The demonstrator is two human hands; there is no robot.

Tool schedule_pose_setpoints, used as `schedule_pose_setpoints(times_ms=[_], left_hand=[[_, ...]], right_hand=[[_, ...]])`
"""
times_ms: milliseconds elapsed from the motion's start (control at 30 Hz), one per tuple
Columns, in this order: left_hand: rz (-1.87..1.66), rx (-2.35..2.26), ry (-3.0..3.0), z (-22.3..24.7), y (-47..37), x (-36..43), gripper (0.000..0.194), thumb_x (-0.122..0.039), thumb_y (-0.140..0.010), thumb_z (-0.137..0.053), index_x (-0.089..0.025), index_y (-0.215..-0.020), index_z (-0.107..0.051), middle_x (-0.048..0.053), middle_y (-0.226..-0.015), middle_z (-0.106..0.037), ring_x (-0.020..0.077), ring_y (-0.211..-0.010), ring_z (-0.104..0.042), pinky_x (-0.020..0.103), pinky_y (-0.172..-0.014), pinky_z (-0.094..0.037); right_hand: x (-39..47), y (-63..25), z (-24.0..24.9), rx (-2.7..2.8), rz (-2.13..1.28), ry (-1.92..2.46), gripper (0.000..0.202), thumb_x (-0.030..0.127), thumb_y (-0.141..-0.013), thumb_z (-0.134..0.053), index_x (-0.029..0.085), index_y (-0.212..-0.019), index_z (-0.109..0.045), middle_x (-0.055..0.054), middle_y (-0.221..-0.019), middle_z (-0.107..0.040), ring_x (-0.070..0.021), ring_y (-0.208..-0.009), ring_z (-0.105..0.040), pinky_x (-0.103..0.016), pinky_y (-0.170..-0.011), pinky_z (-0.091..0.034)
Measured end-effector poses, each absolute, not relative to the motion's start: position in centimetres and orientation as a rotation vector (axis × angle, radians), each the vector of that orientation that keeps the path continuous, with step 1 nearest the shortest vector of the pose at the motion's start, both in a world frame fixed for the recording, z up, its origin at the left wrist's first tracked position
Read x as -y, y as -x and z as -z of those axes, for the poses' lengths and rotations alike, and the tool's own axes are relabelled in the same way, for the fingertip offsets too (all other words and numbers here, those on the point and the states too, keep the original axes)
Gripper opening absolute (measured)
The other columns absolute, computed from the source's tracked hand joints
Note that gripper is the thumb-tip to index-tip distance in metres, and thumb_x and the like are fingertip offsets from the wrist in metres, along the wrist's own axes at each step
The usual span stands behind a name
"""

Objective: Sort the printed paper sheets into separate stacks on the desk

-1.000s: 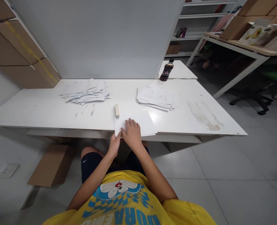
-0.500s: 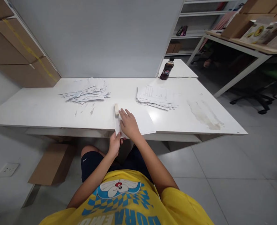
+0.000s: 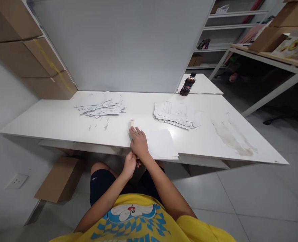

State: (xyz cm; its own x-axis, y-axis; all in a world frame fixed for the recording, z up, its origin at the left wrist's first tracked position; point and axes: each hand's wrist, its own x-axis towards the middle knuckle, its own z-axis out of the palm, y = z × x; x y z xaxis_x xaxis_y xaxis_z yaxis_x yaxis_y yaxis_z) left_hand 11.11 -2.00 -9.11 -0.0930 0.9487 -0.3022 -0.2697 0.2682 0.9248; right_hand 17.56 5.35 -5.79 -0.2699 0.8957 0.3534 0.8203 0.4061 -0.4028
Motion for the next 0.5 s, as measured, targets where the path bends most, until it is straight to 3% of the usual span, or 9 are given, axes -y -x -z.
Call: schedule_pose_setpoints(times_ms=[133, 267, 367, 400, 500], left_hand=[[-1.204, -1.249, -0.746, 8.9, -11.1, 2.0, 0.031, -0.043, -0.083, -0.062, -0.019, -0.070, -0.048, -0.005, -0.045, -0.049, 0.0082, -0.038, -0.044, 0.019, -0.039, -0.030], [-1.228, -1.235, -0.739, 8.6, -11.0, 2.3, 0.037, -0.052, -0.080, -0.064, -0.018, -0.074, -0.050, -0.003, -0.050, -0.054, 0.0094, -0.041, -0.048, 0.019, -0.040, -0.030], [-1.255, -1.228, -0.796, 8.6, -10.3, 3.3, 0.047, -0.063, -0.076, -0.065, -0.018, -0.076, -0.053, -0.002, -0.053, -0.055, 0.0100, -0.042, -0.048, 0.020, -0.040, -0.031], [-1.266, -1.235, -0.827, 8.6, -9.9, 3.7, 0.050, -0.066, -0.074, -0.065, -0.017, -0.076, -0.054, -0.002, -0.053, -0.055, 0.0100, -0.042, -0.047, 0.021, -0.040, -0.031], [-1.282, -1.265, -0.880, 8.4, -8.3, 5.0, 0.055, -0.071, -0.072, -0.064, -0.017, -0.077, -0.057, -0.002, -0.053, -0.055, 0.0095, -0.043, -0.045, 0.021, -0.041, -0.032]], right_hand=[[-5.4, -17.0, 5.2, 2.170, -0.185, 1.485, 0.059, 0.006, -0.082, -0.042, 0.009, -0.140, -0.051, -0.014, -0.150, -0.046, -0.0277, -0.138, -0.044, -0.043, -0.106, -0.040], [-5.0, -17.5, 4.1, 2.211, -0.193, 1.455, 0.057, 0.011, -0.087, -0.042, 0.008, -0.144, -0.045, -0.015, -0.153, -0.043, -0.0290, -0.139, -0.042, -0.043, -0.109, -0.040], [-2.4, -18.5, 3.6, 2.088, -0.100, 1.340, 0.059, 0.020, -0.095, -0.038, 0.006, -0.152, -0.029, -0.019, -0.159, -0.029, -0.0287, -0.145, -0.033, -0.042, -0.111, -0.039], [-0.9, -18.9, 3.7, 2.018, -0.062, 1.292, 0.062, 0.022, -0.096, -0.036, 0.007, -0.155, -0.021, -0.020, -0.160, -0.025, -0.0281, -0.146, -0.031, -0.042, -0.111, -0.039], [3.9, -19.7, 4.9, 1.892, -0.067, 1.171, 0.071, 0.012, -0.093, -0.032, 0.023, -0.158, -0.008, -0.013, -0.157, -0.035, -0.0246, -0.142, -0.040, -0.047, -0.107, -0.044]])
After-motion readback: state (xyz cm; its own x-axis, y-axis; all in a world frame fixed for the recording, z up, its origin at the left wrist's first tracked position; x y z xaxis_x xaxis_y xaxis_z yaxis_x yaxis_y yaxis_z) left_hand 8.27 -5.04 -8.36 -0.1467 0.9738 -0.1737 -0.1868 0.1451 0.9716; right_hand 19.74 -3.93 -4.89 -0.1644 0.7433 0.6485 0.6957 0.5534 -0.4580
